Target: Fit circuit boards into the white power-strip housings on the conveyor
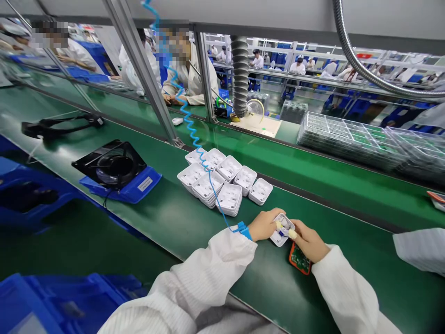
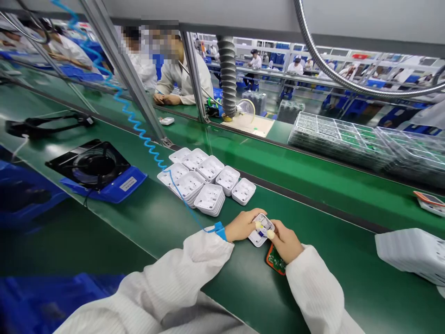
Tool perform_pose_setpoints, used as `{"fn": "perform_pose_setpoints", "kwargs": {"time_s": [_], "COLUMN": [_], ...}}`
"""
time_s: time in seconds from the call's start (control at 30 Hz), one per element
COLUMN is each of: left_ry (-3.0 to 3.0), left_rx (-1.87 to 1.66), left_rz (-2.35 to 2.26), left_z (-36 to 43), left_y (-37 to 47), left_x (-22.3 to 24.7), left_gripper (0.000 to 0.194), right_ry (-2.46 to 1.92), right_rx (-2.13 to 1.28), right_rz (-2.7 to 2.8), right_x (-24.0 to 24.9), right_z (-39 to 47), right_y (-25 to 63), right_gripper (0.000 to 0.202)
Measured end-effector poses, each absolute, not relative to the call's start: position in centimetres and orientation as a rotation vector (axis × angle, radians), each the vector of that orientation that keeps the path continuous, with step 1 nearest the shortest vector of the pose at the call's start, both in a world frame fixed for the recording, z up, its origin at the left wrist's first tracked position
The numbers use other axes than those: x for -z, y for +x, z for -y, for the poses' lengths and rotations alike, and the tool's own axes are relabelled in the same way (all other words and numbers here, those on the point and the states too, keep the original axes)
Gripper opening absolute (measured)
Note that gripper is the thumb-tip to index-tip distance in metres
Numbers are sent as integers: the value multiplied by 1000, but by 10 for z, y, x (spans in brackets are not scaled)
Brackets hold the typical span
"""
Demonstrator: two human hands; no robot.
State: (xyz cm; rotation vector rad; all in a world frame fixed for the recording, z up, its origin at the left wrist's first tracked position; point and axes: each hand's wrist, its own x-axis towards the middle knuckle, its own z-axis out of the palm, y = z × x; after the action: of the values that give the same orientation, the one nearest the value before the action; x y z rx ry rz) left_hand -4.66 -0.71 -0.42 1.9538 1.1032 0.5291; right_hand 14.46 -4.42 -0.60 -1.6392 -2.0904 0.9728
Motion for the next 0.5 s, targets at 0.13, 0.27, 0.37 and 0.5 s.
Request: {"fn": "perform_pose_setpoints", "kwargs": {"time_s": [0.13, 0.27, 0.37, 0.5], "left_ry": [1937, 1935, 1954, 1967], "left_rx": [-555, -558, -542, -565], "left_rz": [-1077, -1062, -1066, -1020], "left_z": [8, 9, 10, 13], "left_y": [-48, -47, -45, -40], "left_x": [6, 5, 1, 0], "left_gripper": [46, 47, 48, 50], "right_ry": [-1838, -1955, -1975, -1947], "right_rx": [-755, -702, -718, -712], "right_rz": [2100, 2114, 2128, 2116], "right_x": [8, 8, 6, 7], "right_z": [50, 46, 41, 41], "right_y": [127, 119, 121, 127], "right_gripper": [36, 29, 24, 20]}}
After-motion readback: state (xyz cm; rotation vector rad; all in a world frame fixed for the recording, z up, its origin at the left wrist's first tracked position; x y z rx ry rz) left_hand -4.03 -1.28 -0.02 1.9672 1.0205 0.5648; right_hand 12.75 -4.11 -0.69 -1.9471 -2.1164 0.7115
